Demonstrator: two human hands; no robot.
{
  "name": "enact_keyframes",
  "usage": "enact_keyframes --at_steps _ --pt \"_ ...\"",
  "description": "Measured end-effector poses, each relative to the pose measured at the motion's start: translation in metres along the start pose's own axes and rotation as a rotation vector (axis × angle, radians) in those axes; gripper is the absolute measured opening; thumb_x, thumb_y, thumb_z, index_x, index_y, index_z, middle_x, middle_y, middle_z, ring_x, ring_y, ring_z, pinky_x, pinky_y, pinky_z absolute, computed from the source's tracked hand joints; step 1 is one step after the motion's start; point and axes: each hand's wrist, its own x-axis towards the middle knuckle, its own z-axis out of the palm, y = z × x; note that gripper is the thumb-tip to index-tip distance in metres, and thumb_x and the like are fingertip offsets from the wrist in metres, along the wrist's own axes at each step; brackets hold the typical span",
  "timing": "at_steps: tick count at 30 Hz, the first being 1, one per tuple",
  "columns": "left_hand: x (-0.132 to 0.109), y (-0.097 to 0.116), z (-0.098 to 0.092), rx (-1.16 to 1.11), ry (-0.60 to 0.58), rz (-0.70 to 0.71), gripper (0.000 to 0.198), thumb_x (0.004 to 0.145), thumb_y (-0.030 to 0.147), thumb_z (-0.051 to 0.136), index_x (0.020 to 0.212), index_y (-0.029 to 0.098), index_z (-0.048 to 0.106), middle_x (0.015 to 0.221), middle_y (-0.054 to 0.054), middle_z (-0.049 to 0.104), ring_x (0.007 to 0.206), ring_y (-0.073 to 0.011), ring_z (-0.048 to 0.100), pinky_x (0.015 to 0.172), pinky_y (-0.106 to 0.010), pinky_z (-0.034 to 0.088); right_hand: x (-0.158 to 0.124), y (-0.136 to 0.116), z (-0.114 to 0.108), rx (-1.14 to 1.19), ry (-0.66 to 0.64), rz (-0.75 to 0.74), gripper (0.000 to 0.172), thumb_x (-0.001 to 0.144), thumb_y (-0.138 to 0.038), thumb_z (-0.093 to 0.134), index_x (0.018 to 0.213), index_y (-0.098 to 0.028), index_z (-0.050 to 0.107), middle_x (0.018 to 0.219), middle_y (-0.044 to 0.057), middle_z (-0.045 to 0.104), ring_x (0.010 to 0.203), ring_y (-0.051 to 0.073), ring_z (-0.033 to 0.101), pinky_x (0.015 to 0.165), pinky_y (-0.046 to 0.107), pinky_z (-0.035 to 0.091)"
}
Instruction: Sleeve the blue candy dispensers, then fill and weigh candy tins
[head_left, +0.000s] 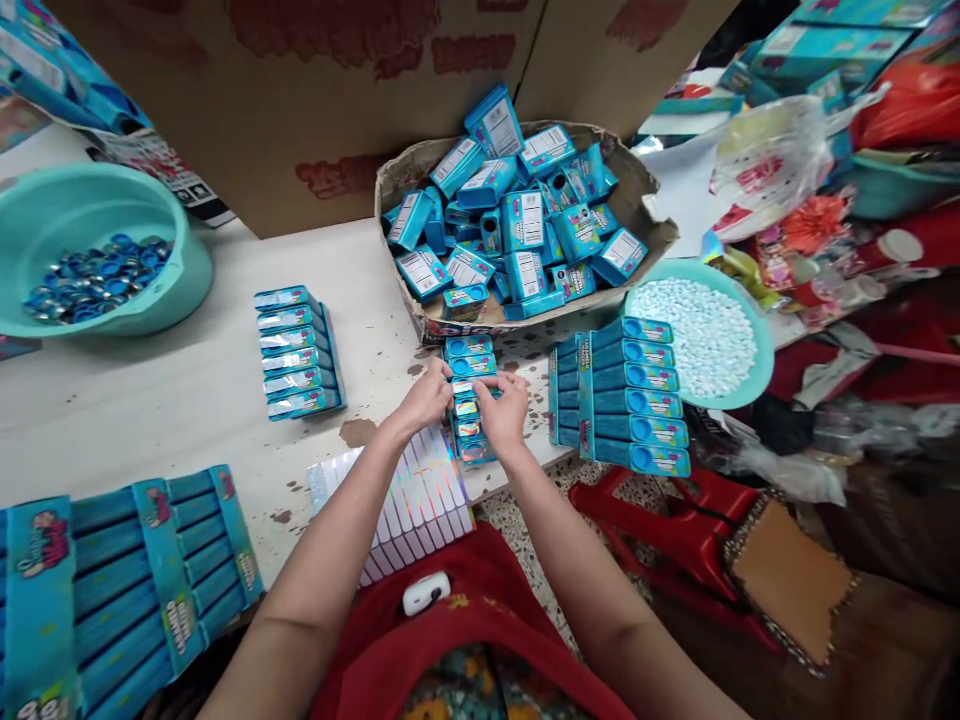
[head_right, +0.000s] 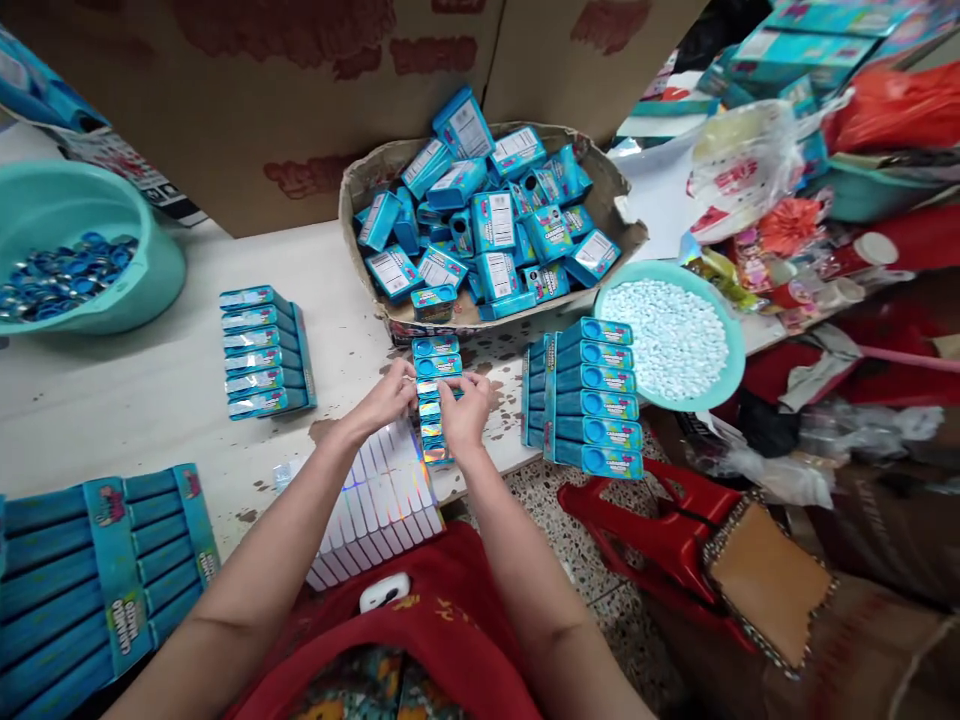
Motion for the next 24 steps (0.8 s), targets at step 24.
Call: enact_keyframes --at_steps 24 --pt "-0.181 -0.148 -0.075 0.433 0.51 -0.576 0.009 0.078 0.027 0.048 0.074 0.02 0.053 0.069 -0.001 0.057 0.07 -0.0158 0.055 0.064 -0.025 0.04 -0.162 -0.043 0.096 0.02 -0.688 -0.609 0.031 0.084 -0.013 0.048 0.114 -0.018 0.055 0.113 0.012 0.055 0.107 0.023 0.048 0.093 0.04 0.045"
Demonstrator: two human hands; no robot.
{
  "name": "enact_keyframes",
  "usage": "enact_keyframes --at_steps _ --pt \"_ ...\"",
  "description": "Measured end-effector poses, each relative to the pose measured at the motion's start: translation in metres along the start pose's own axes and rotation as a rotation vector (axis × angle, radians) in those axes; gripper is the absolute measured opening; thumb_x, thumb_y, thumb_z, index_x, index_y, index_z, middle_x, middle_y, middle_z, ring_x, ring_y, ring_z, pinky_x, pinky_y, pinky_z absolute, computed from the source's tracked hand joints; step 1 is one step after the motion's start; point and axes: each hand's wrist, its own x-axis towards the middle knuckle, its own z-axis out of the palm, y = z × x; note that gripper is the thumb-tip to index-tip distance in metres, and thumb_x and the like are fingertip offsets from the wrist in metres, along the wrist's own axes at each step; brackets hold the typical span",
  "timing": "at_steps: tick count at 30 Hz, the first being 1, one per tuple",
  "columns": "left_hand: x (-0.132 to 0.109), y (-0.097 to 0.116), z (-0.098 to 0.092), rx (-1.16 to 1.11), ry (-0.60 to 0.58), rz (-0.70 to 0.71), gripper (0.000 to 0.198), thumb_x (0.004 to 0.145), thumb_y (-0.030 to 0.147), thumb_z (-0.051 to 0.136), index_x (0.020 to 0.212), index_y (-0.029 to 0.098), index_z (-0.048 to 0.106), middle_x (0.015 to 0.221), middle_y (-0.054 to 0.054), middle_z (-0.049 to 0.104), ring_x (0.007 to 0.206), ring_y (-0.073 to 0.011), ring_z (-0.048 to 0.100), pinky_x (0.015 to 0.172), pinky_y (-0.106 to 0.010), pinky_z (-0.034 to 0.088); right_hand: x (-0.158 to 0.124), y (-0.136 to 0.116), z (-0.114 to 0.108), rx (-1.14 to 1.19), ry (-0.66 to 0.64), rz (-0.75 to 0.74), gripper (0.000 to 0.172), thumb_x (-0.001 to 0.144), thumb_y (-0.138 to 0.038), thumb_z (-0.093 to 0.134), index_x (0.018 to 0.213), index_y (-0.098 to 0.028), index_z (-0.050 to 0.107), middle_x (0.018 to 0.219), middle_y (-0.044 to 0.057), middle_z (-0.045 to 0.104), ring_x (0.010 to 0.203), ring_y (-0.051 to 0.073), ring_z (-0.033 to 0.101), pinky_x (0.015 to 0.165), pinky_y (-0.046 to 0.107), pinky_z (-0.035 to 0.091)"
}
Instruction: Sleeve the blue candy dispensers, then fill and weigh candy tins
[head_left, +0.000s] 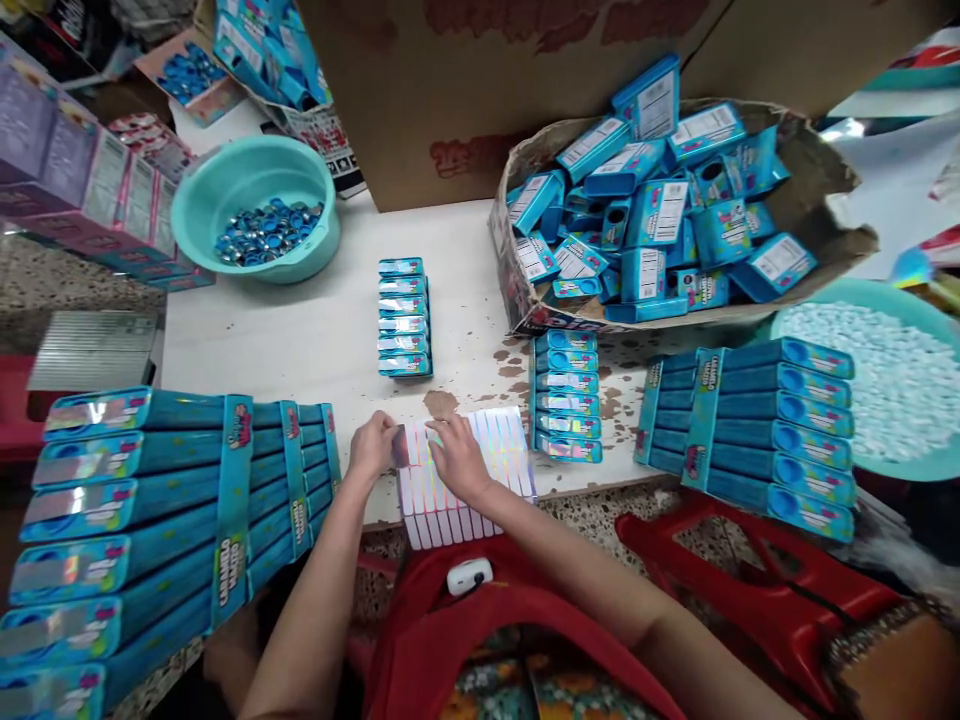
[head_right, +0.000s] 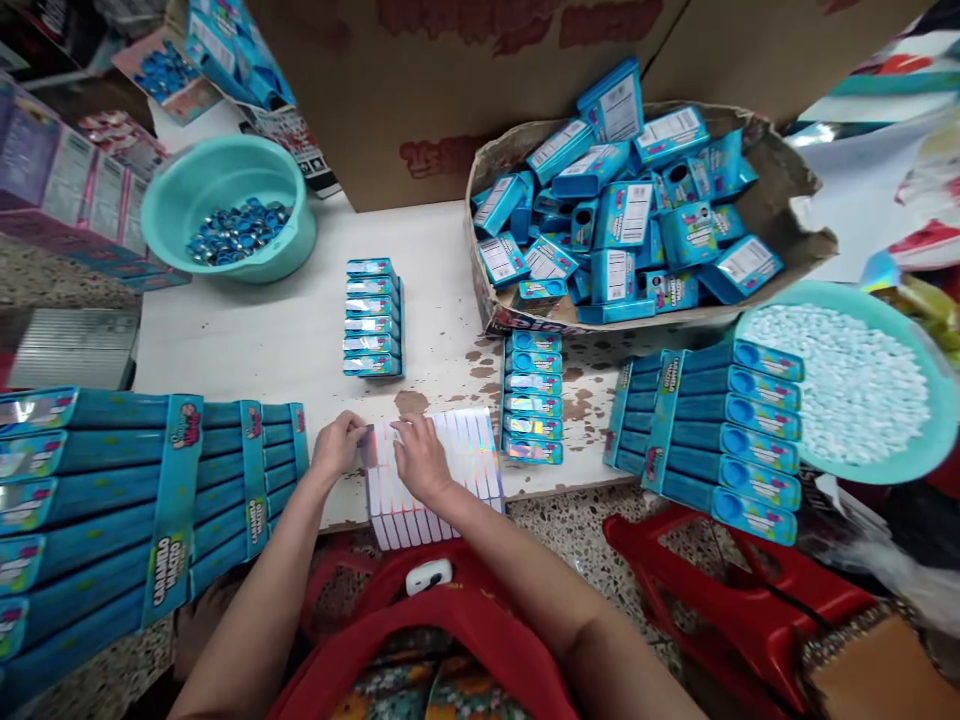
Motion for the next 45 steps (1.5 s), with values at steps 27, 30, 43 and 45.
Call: enact_keyframes --at_steps 27,30,43,45 --pt "-0.034 0.121 -0.012 -0.679 -0.431 0.353 0.03 0.08 0.044 0.053 0.092 0.017 0.059 0.081 -0.004 0.063 0.076 -0.0168 0.06 0.065 -0.026 0.048 0.006 -0.018 -0.104 0.357 0.282 0.351 0.006 0.083 -0.023 0.057 0.079 -0.02 0.059 0.075 -0.001 0.061 0.071 0.013 0.056 0.068 0.024 0.045" --pt "-0.023 0.169 -0.002 -0.693 -0.539 0.338 0.029 0.08 0.044 0.052 0.085 0.016 0.058 0.062 0.002 0.053 0.054 -0.0107 0.051 0.048 -0.021 0.04 0.007 0.007 -0.126 0.226 0.481 0.429 0.009 0.082 -0.027 0.059 0.078 -0.02 0.063 0.084 0.002 0.06 0.085 0.017 0.056 0.079 0.029 0.044" --pt "0.042 0.264 0.035 -0.633 -0.327 0.537 0.02 0.073 0.039 0.05 0.081 0.02 0.046 0.062 0.004 0.051 0.056 -0.0123 0.051 0.055 -0.024 0.04 0.057 0.094 -0.17 0.09 0.807 0.649 0.006 0.072 -0.018 0.059 0.07 -0.018 0.064 0.088 0.006 0.055 0.089 0.019 0.054 0.087 0.032 0.042" --pt "0.046 0.263 0.037 -0.64 -0.369 0.514 0.027 0.072 0.046 0.051 0.08 0.021 0.045 0.06 0.005 0.05 0.054 -0.0135 0.05 0.052 -0.024 0.039 0.06 0.091 -0.171 0.042 0.809 0.719 0.01 0.071 -0.012 0.057 0.067 -0.02 0.063 0.089 0.006 0.055 0.087 0.019 0.056 0.084 0.031 0.043"
